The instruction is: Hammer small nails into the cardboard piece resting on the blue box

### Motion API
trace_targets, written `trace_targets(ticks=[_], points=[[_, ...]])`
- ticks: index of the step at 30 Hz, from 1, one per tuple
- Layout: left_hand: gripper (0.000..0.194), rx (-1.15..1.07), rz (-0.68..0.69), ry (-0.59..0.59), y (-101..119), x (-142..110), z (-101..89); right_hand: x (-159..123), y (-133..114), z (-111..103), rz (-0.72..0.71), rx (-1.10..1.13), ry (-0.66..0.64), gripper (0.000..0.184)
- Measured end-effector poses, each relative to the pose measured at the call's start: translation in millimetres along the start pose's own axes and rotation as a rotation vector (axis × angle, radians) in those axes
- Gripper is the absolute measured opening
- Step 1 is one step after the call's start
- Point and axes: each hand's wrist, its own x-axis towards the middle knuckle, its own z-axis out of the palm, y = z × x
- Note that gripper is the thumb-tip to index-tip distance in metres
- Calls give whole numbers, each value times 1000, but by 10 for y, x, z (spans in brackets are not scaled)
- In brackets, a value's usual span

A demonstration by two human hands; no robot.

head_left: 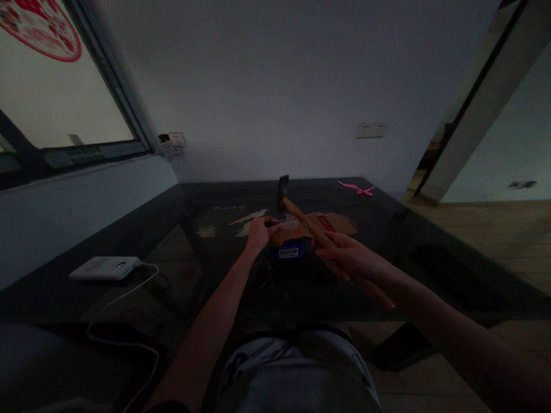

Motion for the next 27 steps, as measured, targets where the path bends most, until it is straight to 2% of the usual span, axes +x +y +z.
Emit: trace_targets(ticks=[10, 27], points=[[16, -26, 10, 8, -58, 23, 37, 5, 26, 6, 2, -24, 4, 23], [13, 12, -6, 8, 9, 6, 28, 37, 68, -9, 1, -7, -21, 22]])
